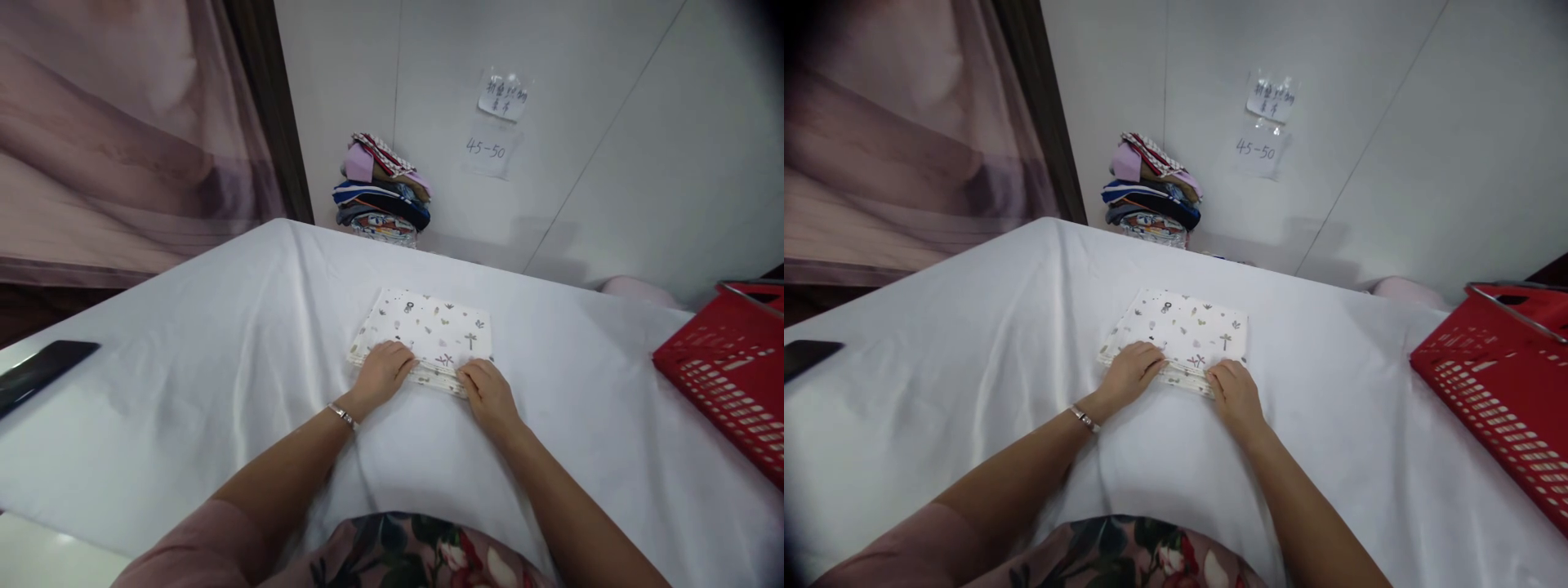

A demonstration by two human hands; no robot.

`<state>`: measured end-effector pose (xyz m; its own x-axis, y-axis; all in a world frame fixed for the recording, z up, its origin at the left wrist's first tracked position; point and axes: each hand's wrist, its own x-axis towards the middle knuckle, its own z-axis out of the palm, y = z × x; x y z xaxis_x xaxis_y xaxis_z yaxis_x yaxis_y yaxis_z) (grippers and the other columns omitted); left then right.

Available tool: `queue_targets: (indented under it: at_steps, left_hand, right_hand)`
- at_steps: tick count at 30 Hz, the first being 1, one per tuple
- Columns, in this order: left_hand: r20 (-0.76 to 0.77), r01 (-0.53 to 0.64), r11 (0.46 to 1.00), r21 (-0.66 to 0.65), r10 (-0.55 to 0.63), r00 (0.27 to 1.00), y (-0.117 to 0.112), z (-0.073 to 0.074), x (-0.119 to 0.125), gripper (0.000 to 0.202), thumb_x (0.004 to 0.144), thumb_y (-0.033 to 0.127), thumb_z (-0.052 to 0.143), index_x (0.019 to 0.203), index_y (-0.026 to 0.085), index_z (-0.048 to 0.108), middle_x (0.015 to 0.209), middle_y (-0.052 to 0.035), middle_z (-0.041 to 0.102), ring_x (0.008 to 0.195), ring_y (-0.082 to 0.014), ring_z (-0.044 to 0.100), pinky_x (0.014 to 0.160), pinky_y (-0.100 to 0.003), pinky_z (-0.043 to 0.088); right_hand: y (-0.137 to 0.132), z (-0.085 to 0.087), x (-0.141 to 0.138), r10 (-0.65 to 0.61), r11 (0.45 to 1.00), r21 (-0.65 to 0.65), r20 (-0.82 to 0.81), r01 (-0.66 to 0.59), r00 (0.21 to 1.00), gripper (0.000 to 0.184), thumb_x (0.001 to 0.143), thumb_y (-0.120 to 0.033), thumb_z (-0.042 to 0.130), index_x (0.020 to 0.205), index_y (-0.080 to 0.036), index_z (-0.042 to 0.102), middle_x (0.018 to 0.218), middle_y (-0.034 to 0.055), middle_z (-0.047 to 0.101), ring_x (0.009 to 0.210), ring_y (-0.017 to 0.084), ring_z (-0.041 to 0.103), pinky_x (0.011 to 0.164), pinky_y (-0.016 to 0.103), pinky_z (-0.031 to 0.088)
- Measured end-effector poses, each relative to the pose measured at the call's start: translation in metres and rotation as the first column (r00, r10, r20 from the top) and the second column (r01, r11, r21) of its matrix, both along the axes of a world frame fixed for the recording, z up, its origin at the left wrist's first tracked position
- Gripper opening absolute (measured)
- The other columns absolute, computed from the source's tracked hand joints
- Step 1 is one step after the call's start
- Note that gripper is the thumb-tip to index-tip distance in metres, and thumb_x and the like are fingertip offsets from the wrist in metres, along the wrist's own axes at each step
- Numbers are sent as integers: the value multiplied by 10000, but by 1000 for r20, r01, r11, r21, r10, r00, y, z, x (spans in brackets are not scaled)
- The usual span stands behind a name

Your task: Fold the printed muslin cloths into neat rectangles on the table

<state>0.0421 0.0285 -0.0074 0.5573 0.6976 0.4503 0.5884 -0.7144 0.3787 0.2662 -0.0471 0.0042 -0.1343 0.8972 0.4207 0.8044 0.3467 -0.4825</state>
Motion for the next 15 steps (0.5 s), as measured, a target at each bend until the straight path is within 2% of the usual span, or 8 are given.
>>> queue_targets:
  at_steps: [5, 9, 12, 15]
  left_hand:
    - [55, 4, 998, 62, -7, 998, -3, -2, 1, 182, 914, 225, 414, 1001, 183, 568, 938, -52, 616, 901, -183, 534, 803, -348, 430]
    - [39, 85, 987, 134, -91, 995, -11, 1, 4, 257, 862, 79, 394, 994, 192, 583, 1122, -75, 561, 1062, -194, 485, 881, -368, 414]
    - [-34, 141, 979, 146, -137, 990, -16, 4, 7, 254, 862, 95, 422, 985, 219, 606, 1164, -58, 549, 1088, -205, 471, 909, -386, 393]
    - [-52, 125, 978, 165, -118, 992, -18, 6, 9, 219, 886, 157, 443, 1003, 229, 614, 1159, -56, 557, 1087, -206, 472, 910, -385, 391]
  right_hand:
    - [1, -3, 1, -13, 1000, 5, 20, 13, 1000, 247, 930, -288, 370, 872, -211, 597, 883, 65, 590, 864, 205, 524, 780, 343, 423]
    - [1, -2, 1, -12, 1000, -16, 32, 13, 999, 243, 932, -277, 365, 865, -213, 590, 873, 54, 588, 850, 197, 523, 769, 333, 419]
    - [1, -2, 1, -11, 1000, -20, 47, 12, 999, 244, 930, -272, 365, 858, -211, 590, 862, 49, 587, 839, 194, 524, 761, 328, 418]
    - [1, -1, 1, -15, 1000, -11, 55, 16, 998, 248, 928, -274, 368, 859, -207, 597, 859, 49, 590, 837, 192, 527, 763, 327, 419]
